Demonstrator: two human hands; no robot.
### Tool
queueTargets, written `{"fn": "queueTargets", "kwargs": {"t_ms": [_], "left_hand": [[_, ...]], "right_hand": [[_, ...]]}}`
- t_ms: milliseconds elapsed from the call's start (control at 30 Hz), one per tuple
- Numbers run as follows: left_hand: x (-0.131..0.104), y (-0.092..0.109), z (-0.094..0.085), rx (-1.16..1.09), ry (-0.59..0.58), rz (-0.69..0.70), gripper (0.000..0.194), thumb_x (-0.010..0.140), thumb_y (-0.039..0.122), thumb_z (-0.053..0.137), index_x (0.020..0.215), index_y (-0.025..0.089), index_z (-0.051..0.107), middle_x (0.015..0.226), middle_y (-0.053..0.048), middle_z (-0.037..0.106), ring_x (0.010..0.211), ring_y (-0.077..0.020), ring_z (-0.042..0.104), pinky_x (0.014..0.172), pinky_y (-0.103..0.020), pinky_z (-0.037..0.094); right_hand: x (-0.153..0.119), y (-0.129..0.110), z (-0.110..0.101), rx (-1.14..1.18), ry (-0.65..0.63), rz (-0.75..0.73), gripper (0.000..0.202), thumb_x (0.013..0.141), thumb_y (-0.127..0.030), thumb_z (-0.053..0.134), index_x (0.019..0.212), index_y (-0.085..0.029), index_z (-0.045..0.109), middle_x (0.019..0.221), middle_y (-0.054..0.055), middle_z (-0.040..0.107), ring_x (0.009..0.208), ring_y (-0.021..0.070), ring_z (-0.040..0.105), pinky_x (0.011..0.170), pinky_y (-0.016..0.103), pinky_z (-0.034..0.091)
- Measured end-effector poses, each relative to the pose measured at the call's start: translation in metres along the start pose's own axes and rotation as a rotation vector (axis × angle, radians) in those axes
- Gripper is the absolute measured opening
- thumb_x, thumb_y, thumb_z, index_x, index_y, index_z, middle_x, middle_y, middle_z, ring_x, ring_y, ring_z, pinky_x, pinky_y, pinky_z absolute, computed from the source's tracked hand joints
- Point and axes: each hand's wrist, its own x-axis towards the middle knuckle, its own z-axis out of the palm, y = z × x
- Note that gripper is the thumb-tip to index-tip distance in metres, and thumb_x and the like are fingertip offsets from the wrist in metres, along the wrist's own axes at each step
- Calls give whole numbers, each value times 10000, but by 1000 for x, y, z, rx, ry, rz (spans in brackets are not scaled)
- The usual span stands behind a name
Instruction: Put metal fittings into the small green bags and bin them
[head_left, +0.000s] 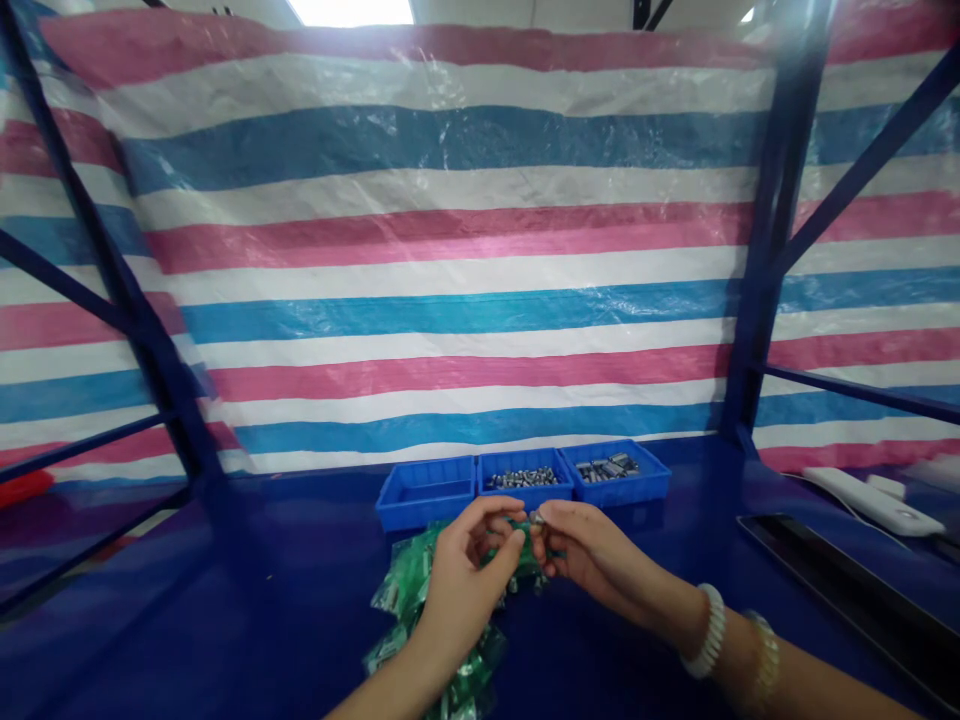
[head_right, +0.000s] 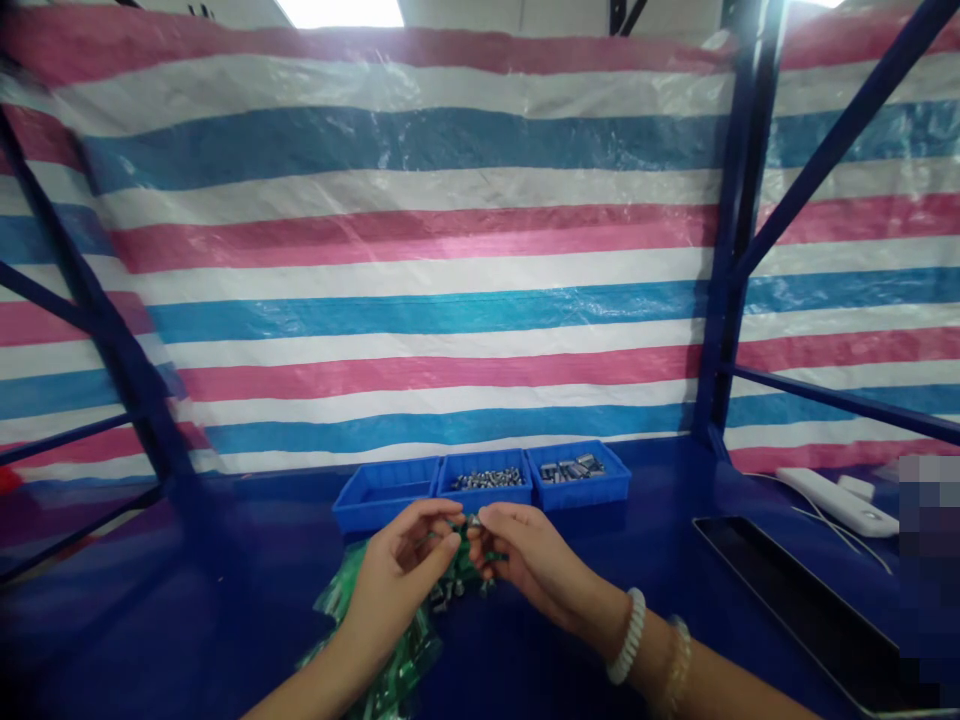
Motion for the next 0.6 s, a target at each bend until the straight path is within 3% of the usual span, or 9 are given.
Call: {"fn": "queueTargets", "kwargs": {"t_ms": [267, 600], "left_hand": [[-3, -1, 3, 77, -92, 4, 142, 727, 234, 706, 866, 212, 689, 699, -27, 639, 631, -169, 587, 619, -300, 489], [-3, 1, 7, -118, -89, -65, 179, 655, 210, 766, 799, 197, 660, 736, -46, 673, 664, -181, 634, 615, -289, 506]], "right_hand": [[0, 2, 3, -573, 80, -174, 480, 869, -579, 520, 669, -148, 587, 531, -14, 546, 481, 94, 481, 477, 213, 370], [-6, 3, 5, -747, 150, -296, 497, 910, -547, 480, 602, -162, 552, 526, -14, 524, 485, 97, 475, 470, 215, 352]]}}
